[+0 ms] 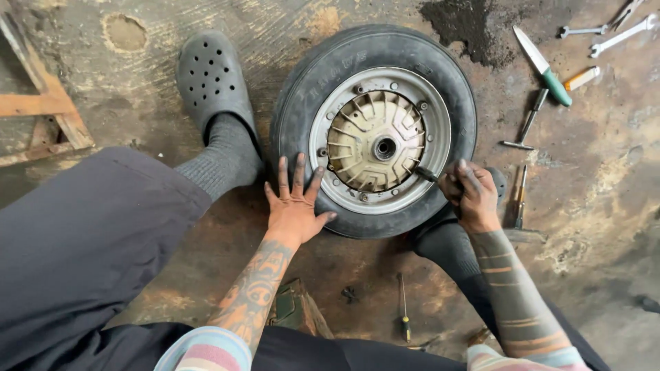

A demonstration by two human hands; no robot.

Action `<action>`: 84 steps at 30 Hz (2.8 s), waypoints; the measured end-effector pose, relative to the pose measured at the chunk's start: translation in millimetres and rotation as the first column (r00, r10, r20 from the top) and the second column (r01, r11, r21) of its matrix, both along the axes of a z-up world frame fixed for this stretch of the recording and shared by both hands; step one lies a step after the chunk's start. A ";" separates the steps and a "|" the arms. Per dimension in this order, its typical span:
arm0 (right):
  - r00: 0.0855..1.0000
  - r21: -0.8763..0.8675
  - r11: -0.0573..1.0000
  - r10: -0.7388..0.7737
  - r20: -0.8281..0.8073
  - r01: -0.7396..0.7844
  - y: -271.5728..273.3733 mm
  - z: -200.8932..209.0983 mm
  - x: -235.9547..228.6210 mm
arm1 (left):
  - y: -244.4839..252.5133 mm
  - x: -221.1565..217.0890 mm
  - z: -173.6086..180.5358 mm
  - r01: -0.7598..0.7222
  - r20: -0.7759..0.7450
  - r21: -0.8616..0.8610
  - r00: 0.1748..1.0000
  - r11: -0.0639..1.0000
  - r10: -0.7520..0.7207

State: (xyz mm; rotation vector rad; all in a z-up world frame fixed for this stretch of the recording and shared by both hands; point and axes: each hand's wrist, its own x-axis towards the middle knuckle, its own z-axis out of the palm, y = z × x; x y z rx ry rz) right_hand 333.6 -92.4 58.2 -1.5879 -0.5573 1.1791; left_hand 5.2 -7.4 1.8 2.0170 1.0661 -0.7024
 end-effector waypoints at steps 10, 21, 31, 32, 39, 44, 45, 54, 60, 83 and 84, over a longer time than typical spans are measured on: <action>0.932 0.067 0.931 -0.361 0.040 0.358 1.0 -7.3 -16.4 | 4.8 4.2 7.7 -0.001 -0.025 -0.021 1.000 1.000 0.000; 0.799 -0.058 0.988 -0.084 0.596 0.146 -10.6 -0.8 -34.2 | 4.7 3.6 0.3 -0.020 -0.006 -0.005 1.000 1.000 0.020; 0.575 -0.478 0.858 0.297 0.762 0.190 29.5 109.0 -48.1 | -18.4 -3.8 -42.6 -0.087 0.205 0.255 0.978 0.963 0.034; 0.604 -0.463 0.884 0.333 0.724 0.069 44.8 119.8 -56.9 | -17.3 -4.8 -38.6 -0.063 0.171 0.207 0.985 0.976 0.027; 0.150 -0.472 0.720 0.614 0.775 -0.508 154.7 107.1 -83.0 | 9.4 -5.0 9.0 0.040 0.035 -0.067 0.999 0.997 -0.038; -0.401 -0.650 0.595 0.512 0.760 -0.473 182.1 62.2 -64.6 | 14.4 -3.0 11.4 0.060 0.003 -0.067 0.998 0.996 -0.060; -0.484 -0.700 0.556 0.507 0.713 -0.449 186.4 59.6 -62.9 | 14.3 -3.0 13.1 0.063 -0.011 -0.084 0.998 0.994 -0.064; -0.632 -0.691 0.473 0.308 0.711 -0.546 197.5 52.3 -65.5 | 16.5 -1.4 7.9 0.071 -0.006 -0.124 0.997 0.990 -0.072; 0.821 -0.658 0.719 0.504 0.270 -0.225 213.0 36.2 -88.7 | 18.1 -3.2 9.1 0.064 0.006 -0.133 0.998 0.989 -0.063; 0.117 -0.511 0.841 0.534 0.837 -0.177 197.3 70.5 -94.1 | 15.7 -5.3 4.0 0.066 0.038 -0.121 0.997 0.990 -0.062; -0.264 -0.552 0.809 0.498 0.826 -0.201 192.3 60.9 -85.4 | 15.2 -5.0 2.4 0.065 0.041 -0.122 0.997 0.990 -0.061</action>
